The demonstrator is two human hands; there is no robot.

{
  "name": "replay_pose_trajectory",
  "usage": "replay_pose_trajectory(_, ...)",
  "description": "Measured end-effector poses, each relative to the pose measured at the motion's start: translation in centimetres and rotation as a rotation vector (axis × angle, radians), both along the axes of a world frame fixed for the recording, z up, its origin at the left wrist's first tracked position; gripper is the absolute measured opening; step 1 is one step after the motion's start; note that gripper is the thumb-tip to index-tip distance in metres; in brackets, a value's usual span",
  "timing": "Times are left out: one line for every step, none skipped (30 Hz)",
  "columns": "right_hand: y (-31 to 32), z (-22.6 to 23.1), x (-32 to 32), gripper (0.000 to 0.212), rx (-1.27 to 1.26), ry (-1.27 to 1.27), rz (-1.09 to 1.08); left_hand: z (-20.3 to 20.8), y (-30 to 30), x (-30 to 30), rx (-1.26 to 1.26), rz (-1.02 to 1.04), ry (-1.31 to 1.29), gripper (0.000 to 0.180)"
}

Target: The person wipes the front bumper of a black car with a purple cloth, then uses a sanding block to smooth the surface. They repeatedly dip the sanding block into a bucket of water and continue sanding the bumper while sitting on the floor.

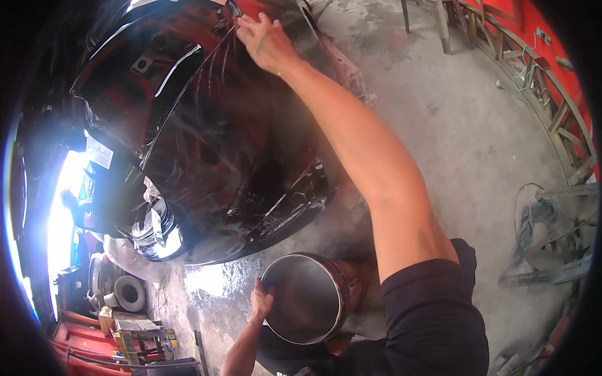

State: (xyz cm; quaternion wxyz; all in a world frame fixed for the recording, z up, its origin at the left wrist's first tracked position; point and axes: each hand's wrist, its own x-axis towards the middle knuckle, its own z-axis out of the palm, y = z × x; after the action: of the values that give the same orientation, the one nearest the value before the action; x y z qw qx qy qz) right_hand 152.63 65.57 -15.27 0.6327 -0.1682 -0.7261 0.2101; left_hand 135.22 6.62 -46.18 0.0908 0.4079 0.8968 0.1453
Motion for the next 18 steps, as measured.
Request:
replay_pose_trajectory(-0.9,-1.2,0.2,0.053,-0.025,0.049,0.055,0.0,-0.1,-0.1,-0.022,0.006,0.010,0.057)
replay_pose_trajectory(-3.5,-3.1,-0.1,0.053,-0.048,0.101,0.126,-0.1,-0.9,-0.3,-0.042,0.028,0.022,0.057)
replay_pose_trajectory(-5.2,-4.5,-0.4,0.053,-0.073,0.153,0.198,-0.2,-1.7,-0.5,-0.064,0.052,0.035,0.057)
replay_pose_trajectory(-5.9,-5.4,-1.0,0.053,-0.059,0.141,0.218,-0.2,-3.1,-0.7,-0.072,0.075,0.056,0.057)
replay_pose_trajectory(-5.9,-5.9,-0.4,0.053,-0.033,0.124,0.214,-0.3,-3.1,-0.7,-0.070,0.073,0.072,0.057)
replay_pose_trajectory(-5.9,-6.0,-0.2,0.053,-0.009,0.108,0.213,-0.4,-3.2,-0.7,-0.069,0.073,0.089,0.057)
replay_pose_trajectory(-3.8,-4.0,-0.7,0.053,0.013,0.089,0.168,-0.7,-2.9,-0.8,-0.062,0.085,0.048,0.057)
replay_pose_trajectory(-0.8,-2.2,-0.6,0.053,0.030,0.065,0.090,-0.8,-1.4,-0.8,-0.059,0.077,0.005,0.057)
replay_pose_trajectory(1.2,-0.7,-0.6,0.053,0.006,0.033,0.035,-0.7,-0.8,-0.7,-0.066,0.070,-0.041,0.056)
replay_pose_trajectory(2.4,0.9,-0.2,0.054,-0.002,0.010,-0.017,-0.4,-0.2,-1.0,-0.036,0.031,-0.022,0.056)
replay_pose_trajectory(2.1,0.5,-0.2,0.054,-0.010,0.054,0.024,-0.4,0.1,-1.0,-0.003,0.003,-0.009,0.055)
replay_pose_trajectory(0.8,-1.2,-0.9,0.054,-0.025,0.094,0.078,-0.5,-0.3,-0.8,0.025,-0.013,-0.001,0.054)
replay_pose_trajectory(-0.4,-2.8,-1.3,0.054,-0.039,0.133,0.129,-0.6,-0.8,-0.6,-0.005,0.012,-0.012,0.054)
replay_pose_trajectory(-2.8,-4.0,-1.5,0.054,-0.051,0.150,0.191,-0.2,-1.8,-0.7,-0.034,0.050,-0.008,0.054)
replay_pose_trajectory(-5.6,-5.9,-1.0,0.054,-0.066,0.161,0.247,-0.1,-3.0,-0.7,-0.066,0.084,-0.012,0.054)
replay_pose_trajectory(-6.7,-6.4,-0.4,0.054,-0.071,0.169,0.296,-0.5,-3.3,-0.8,-0.038,0.074,0.000,0.054)
replay_pose_trajectory(-5.6,-5.7,-0.3,0.054,-0.005,0.154,0.257,-1.1,-3.1,-1.3,-0.010,0.055,0.015,0.053)
replay_pose_trajectory(-3.3,-4.3,-0.1,0.053,0.012,0.121,0.196,-1.4,-3.0,-1.7,0.009,0.026,0.028,0.053)
